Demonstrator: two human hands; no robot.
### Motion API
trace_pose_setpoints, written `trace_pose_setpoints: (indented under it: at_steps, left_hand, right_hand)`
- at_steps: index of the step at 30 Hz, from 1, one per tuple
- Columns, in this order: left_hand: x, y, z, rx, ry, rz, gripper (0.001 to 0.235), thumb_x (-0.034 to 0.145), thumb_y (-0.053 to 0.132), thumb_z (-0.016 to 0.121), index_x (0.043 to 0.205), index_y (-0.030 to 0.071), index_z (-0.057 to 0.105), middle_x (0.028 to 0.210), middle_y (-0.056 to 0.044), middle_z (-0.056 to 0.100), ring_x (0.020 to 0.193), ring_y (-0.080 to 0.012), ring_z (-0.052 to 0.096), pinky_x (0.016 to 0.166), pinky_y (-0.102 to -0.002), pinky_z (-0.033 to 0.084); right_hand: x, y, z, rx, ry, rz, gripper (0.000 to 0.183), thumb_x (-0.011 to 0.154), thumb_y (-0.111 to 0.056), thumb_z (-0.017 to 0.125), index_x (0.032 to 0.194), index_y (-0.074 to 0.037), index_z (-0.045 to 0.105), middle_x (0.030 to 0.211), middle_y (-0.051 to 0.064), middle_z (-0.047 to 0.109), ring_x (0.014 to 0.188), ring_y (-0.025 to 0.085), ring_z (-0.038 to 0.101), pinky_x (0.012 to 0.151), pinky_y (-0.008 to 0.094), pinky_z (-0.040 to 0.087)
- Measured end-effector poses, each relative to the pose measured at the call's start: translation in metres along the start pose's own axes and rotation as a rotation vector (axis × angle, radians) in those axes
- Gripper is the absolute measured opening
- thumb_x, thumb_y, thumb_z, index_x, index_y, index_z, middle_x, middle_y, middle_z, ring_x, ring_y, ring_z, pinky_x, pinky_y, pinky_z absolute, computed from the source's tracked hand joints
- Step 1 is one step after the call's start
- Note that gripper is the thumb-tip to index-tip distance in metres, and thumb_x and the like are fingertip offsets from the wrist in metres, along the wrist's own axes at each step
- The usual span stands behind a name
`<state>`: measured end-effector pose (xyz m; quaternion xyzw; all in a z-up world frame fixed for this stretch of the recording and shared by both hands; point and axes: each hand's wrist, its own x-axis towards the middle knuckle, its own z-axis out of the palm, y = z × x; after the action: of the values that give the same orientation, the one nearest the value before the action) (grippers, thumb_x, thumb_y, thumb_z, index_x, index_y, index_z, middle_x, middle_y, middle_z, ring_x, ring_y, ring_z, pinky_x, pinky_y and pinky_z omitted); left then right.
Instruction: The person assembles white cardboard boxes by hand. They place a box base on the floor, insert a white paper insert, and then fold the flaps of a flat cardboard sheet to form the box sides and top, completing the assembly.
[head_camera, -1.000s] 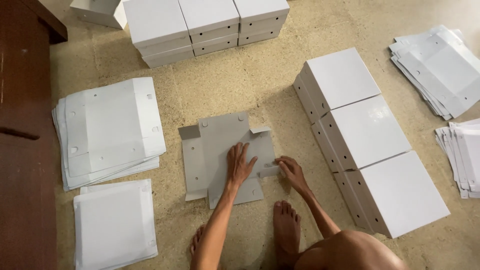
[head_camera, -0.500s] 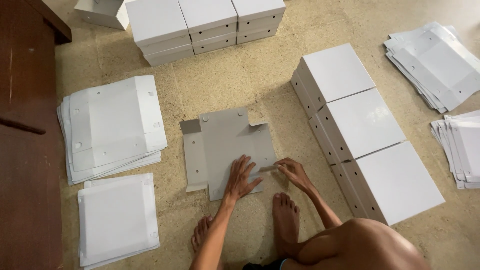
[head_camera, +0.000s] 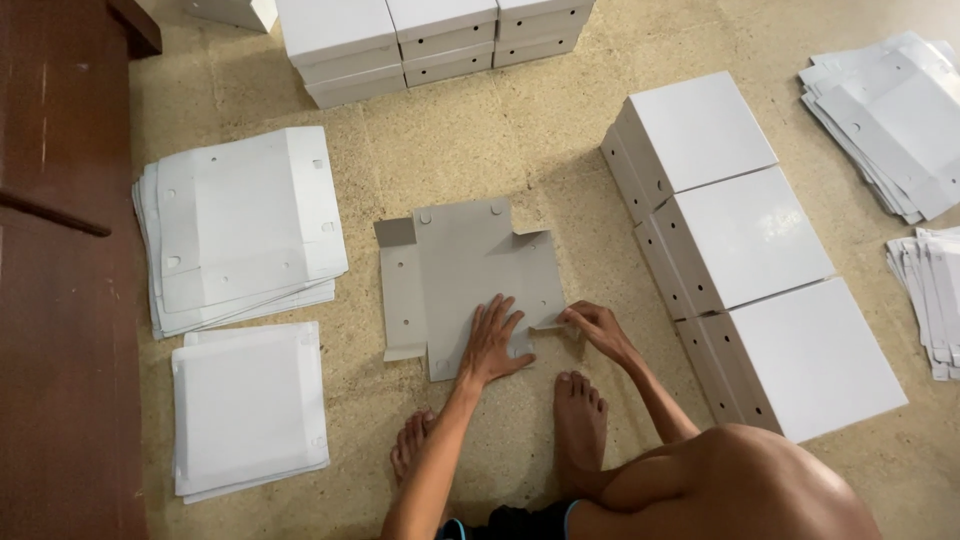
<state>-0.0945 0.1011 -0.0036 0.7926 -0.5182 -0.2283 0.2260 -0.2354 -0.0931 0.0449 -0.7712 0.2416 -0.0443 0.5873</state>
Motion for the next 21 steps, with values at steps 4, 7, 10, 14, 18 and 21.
trace_pose_setpoints:
  at_steps: [4,7,10,14,18,21]
  left_hand:
    - [0.005,-0.014,0.006,-0.027,0.038,0.041,0.071,0.078,0.046,0.065,0.138,0.011,0.049,0.151,-0.013,0.036,0.146,-0.0331,0.024,0.120,-0.057,0.014]
    - [0.012,-0.026,0.013,0.014,0.051,0.052,0.067,0.075,0.047,0.063,0.133,0.015,0.050,0.146,-0.008,0.042,0.143,-0.0276,0.030,0.118,-0.053,0.020]
    - [0.014,-0.026,0.014,0.043,0.076,0.062,0.064,0.072,0.044,0.063,0.128,0.014,0.053,0.142,-0.007,0.045,0.141,-0.0271,0.033,0.115,-0.052,0.024]
    - [0.007,-0.017,0.011,0.040,0.126,0.063,0.066,0.071,0.041,0.065,0.130,0.012,0.051,0.141,-0.009,0.045,0.140,-0.0283,0.033,0.115,-0.052,0.023]
    - [0.007,-0.018,0.014,0.017,0.181,0.080,0.067,0.072,0.041,0.066,0.130,0.011,0.052,0.143,-0.010,0.047,0.140,-0.0292,0.035,0.116,-0.054,0.022]
    - [0.007,-0.017,0.014,0.023,0.204,0.082,0.066,0.072,0.042,0.067,0.129,0.011,0.052,0.142,-0.010,0.047,0.139,-0.0289,0.036,0.116,-0.054,0.023]
  right_hand:
    - [0.025,0.003,-0.008,-0.031,-0.025,0.009,0.039,0.102,-0.028,0.056,0.101,0.007,0.073,0.104,0.029,0.070,0.105,0.047,0.065,0.095,0.059,0.046]
    - [0.055,0.002,-0.014,-0.150,-0.060,0.036,0.032,0.100,-0.023,0.058,0.117,0.002,0.068,0.117,0.027,0.066,0.109,0.046,0.063,0.093,0.058,0.050]
    - [0.078,-0.017,-0.012,-0.311,-0.075,0.007,0.034,0.098,-0.017,0.057,0.127,-0.001,0.062,0.127,0.024,0.061,0.115,0.045,0.059,0.095,0.057,0.050]
    - [0.108,-0.010,-0.002,-0.567,-0.095,-0.107,0.050,0.093,-0.015,0.061,0.141,-0.007,0.050,0.141,0.020,0.048,0.119,0.044,0.056,0.098,0.056,0.048]
    - [0.135,0.027,0.005,-0.704,-0.066,-0.140,0.068,0.087,-0.016,0.063,0.150,-0.015,0.039,0.149,0.013,0.038,0.113,0.043,0.054,0.085,0.049,0.057]
    - [0.146,0.047,0.004,-0.736,-0.051,-0.134,0.076,0.085,-0.015,0.062,0.154,-0.016,0.031,0.151,0.013,0.034,0.112,0.043,0.053,0.084,0.049,0.057]
